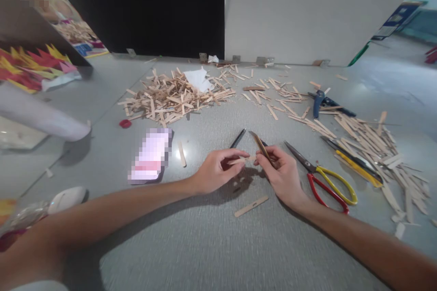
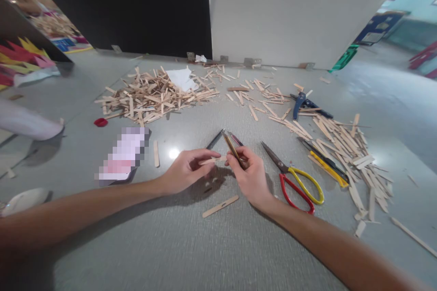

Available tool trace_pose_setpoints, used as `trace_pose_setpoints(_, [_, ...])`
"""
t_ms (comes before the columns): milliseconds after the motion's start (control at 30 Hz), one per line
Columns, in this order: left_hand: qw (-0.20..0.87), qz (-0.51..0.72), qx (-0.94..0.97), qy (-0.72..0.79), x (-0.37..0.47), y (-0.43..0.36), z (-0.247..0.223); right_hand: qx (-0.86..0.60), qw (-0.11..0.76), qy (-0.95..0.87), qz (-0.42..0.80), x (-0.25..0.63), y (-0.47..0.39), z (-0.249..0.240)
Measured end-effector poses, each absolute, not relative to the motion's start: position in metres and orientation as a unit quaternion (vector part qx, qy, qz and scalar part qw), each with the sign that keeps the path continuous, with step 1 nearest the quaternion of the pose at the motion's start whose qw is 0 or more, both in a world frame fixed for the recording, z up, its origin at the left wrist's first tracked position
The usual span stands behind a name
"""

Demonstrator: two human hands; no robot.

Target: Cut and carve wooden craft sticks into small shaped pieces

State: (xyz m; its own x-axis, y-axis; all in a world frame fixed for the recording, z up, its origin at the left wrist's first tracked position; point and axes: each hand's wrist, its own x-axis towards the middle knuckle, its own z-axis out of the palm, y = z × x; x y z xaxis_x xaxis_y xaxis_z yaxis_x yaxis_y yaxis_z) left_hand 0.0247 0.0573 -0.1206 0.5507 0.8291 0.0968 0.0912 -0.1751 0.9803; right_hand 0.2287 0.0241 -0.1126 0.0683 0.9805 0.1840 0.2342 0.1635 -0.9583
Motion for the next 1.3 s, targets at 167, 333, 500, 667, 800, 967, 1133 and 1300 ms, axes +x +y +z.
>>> trace_pose_setpoints(167, [0.671, 0.266, 0.62, 0.308, 0.024, 0.064, -0.115, -0.53, 0.508, -0.579, 0.354, 0.23, 0.023, -0.113])
trace_pose_setpoints(333, [0.711, 0.254, 0.589, 0.287, 0.023, 0.068, -0.113, -0.529, 0.511, -0.583, 0.344, 0.23, 0.022, -0.114])
trace_pose_setpoints(500, [0.729, 0.245, 0.581, 0.264, 0.022, 0.069, -0.114, -0.527, 0.513, -0.587, 0.338, 0.23, 0.021, -0.115])
trace_pose_setpoints(667, [0.737, 0.24, 0.58, 0.252, 0.021, 0.068, -0.115, -0.521, 0.521, -0.59, 0.332, 0.23, 0.021, -0.117])
trace_pose_setpoints(800, [0.744, 0.231, 0.576, 0.248, 0.021, 0.069, -0.114, -0.514, 0.524, -0.596, 0.326, 0.229, 0.02, -0.118])
trace_pose_setpoints(967, [0.752, 0.213, 0.576, 0.239, 0.021, 0.076, -0.11, -0.513, 0.517, -0.606, 0.32, 0.229, 0.016, -0.118])
trace_pose_setpoints(1133, [0.742, 0.187, 0.599, 0.235, 0.021, 0.081, -0.109, -0.511, 0.507, -0.616, 0.32, 0.229, 0.016, -0.118])
trace_pose_setpoints(1300, [0.749, 0.193, 0.593, 0.226, 0.02, 0.081, -0.112, -0.509, 0.496, -0.625, 0.324, 0.23, 0.015, -0.118])
